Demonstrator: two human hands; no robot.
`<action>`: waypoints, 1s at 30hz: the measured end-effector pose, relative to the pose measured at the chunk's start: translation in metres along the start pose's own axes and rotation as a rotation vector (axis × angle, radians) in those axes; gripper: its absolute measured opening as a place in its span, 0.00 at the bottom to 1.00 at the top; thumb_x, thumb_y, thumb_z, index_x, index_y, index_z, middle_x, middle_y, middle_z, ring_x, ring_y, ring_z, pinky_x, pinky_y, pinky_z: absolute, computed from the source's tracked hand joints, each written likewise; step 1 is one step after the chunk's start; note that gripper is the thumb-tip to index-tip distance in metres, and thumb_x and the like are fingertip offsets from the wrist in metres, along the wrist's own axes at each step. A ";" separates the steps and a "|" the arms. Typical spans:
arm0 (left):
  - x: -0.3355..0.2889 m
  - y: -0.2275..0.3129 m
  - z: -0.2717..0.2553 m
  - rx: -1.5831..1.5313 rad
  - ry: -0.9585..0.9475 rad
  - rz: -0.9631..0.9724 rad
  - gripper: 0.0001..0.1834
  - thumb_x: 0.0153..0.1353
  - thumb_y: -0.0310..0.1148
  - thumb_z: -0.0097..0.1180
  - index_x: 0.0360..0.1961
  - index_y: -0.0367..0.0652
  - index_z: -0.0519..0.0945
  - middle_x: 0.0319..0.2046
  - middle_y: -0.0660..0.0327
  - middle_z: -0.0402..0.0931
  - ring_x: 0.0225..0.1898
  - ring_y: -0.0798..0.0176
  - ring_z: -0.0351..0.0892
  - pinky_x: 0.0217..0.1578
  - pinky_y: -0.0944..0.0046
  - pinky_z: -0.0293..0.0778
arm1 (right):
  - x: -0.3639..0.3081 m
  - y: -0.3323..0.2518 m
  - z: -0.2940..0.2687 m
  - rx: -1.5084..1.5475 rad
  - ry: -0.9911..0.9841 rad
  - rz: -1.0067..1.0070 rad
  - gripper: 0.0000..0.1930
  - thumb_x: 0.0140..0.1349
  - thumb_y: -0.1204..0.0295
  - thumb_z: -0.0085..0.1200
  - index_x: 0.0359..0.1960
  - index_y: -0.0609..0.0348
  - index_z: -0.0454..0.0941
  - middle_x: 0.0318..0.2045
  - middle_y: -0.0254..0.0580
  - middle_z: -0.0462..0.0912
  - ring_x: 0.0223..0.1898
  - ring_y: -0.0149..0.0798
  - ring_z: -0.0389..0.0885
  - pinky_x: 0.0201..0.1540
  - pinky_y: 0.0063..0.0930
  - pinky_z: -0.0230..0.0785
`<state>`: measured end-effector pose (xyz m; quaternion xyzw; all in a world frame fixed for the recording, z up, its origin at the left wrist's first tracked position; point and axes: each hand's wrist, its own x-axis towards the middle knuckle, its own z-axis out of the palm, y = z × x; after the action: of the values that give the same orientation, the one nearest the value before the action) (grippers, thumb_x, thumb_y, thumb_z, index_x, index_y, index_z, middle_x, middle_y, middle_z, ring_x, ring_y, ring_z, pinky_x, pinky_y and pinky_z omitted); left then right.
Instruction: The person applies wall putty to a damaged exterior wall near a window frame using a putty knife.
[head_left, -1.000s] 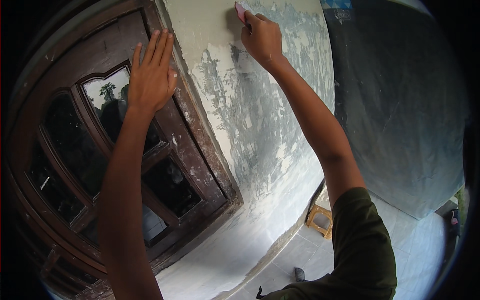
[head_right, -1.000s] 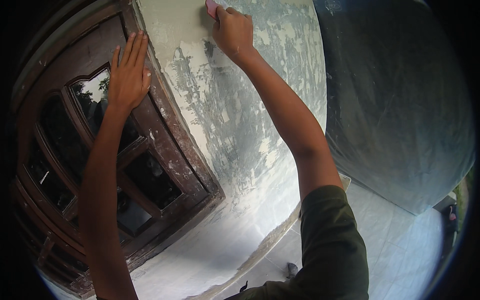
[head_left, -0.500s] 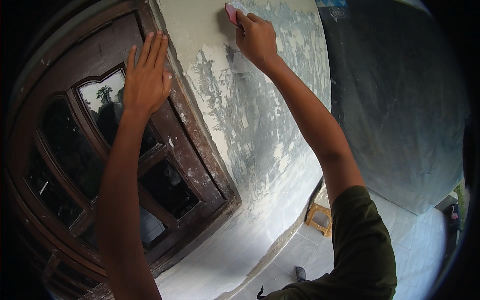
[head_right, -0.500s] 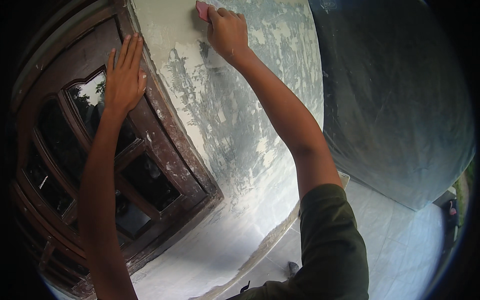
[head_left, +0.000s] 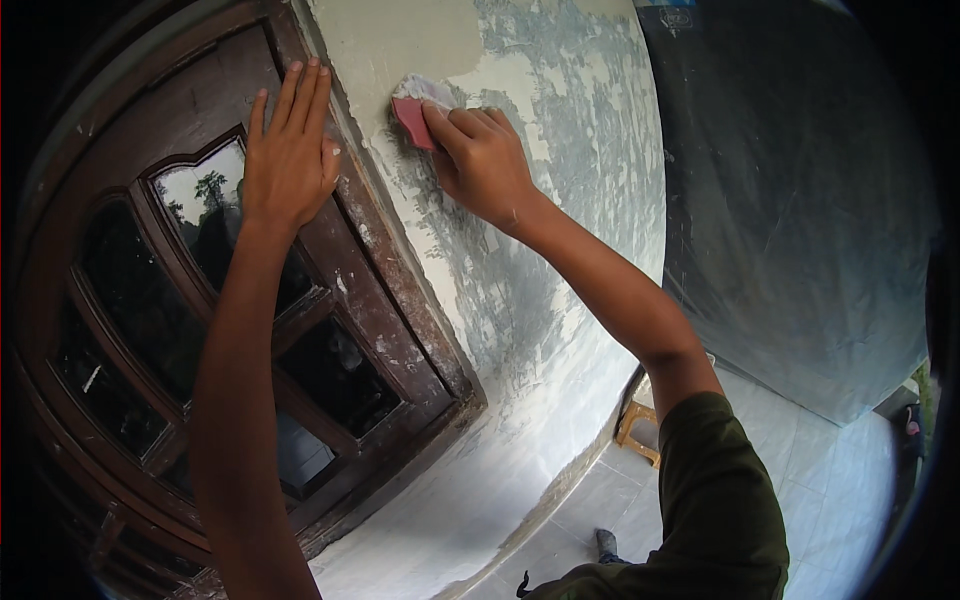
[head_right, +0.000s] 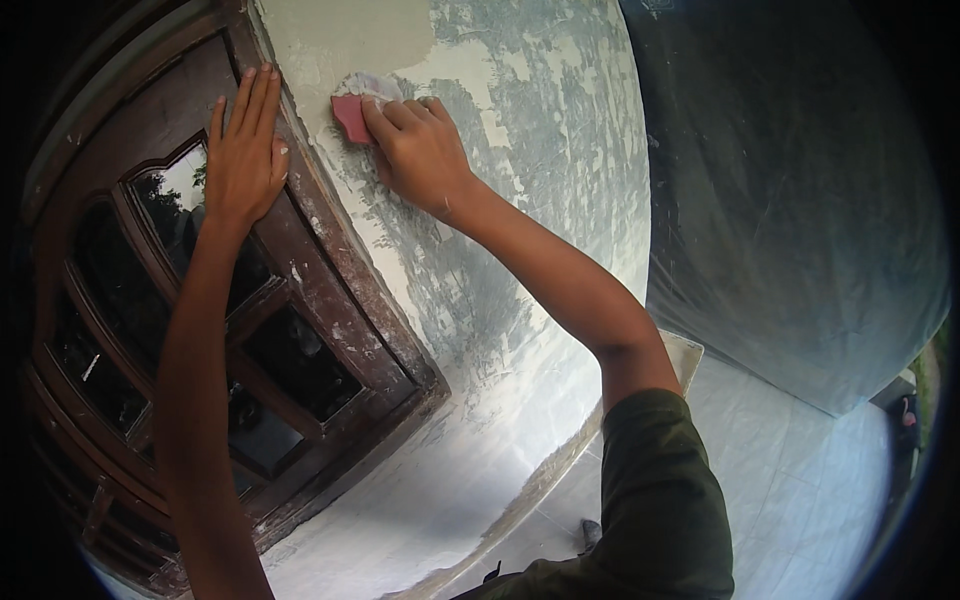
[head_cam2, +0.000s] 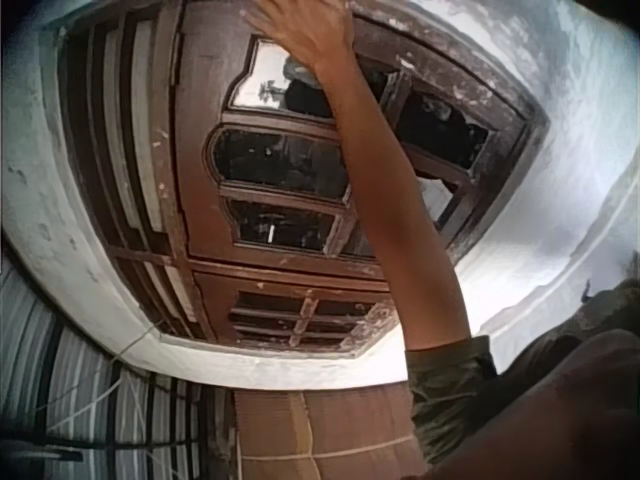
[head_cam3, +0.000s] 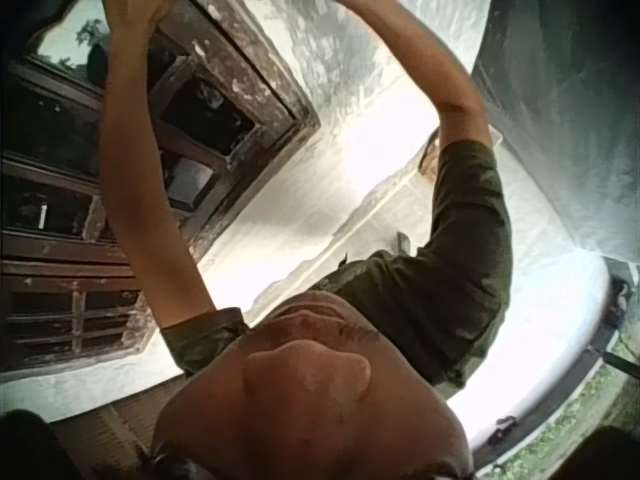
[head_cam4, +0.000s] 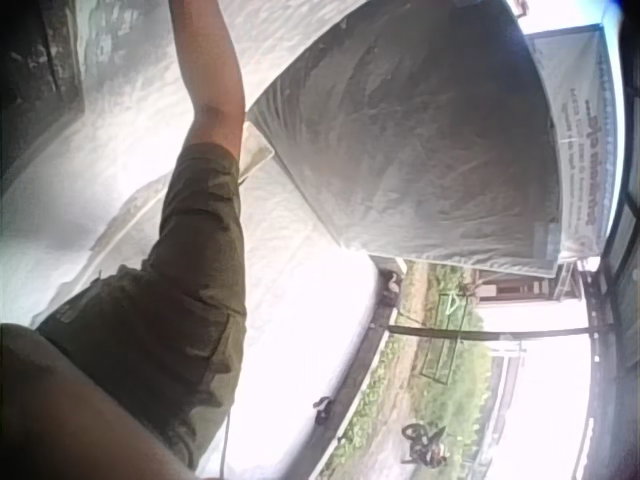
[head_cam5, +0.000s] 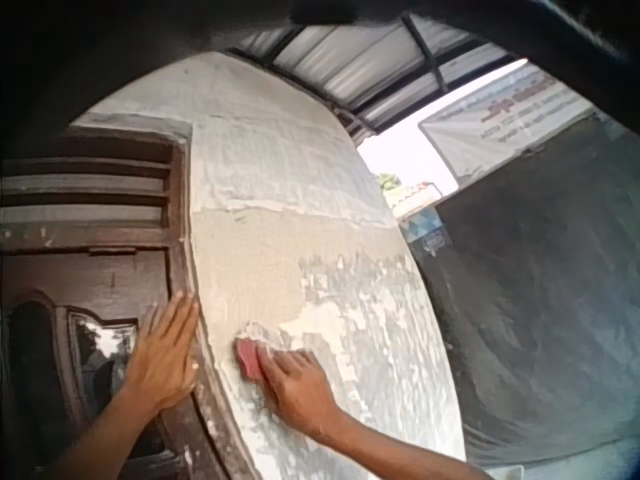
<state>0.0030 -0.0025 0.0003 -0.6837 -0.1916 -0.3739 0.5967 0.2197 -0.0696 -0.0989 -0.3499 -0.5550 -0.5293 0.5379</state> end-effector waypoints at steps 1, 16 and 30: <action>0.000 0.000 -0.001 0.015 -0.002 -0.002 0.39 0.61 0.35 0.43 0.76 0.43 0.54 0.77 0.60 0.52 0.78 0.60 0.48 0.76 0.47 0.45 | -0.006 -0.010 -0.005 0.043 -0.025 -0.029 0.27 0.47 0.79 0.63 0.54 0.61 0.78 0.32 0.40 0.81 0.37 0.43 0.82 0.45 0.37 0.69; -0.006 -0.004 0.001 0.043 -0.011 -0.010 0.38 0.64 0.38 0.44 0.76 0.45 0.55 0.76 0.61 0.53 0.77 0.63 0.48 0.76 0.48 0.45 | -0.028 -0.030 0.005 0.031 0.005 -0.045 0.30 0.46 0.81 0.62 0.57 0.62 0.77 0.31 0.41 0.78 0.36 0.43 0.81 0.49 0.38 0.70; -0.004 -0.004 0.007 -0.100 0.094 0.019 0.36 0.65 0.32 0.40 0.76 0.43 0.54 0.76 0.58 0.54 0.77 0.59 0.49 0.75 0.47 0.46 | -0.021 -0.058 -0.038 0.191 -0.037 0.117 0.19 0.55 0.79 0.59 0.50 0.61 0.80 0.25 0.46 0.77 0.29 0.47 0.78 0.42 0.36 0.68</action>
<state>0.0000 0.0060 0.0000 -0.6964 -0.1380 -0.4089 0.5734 0.1766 -0.1141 -0.1373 -0.3385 -0.5915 -0.4351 0.5884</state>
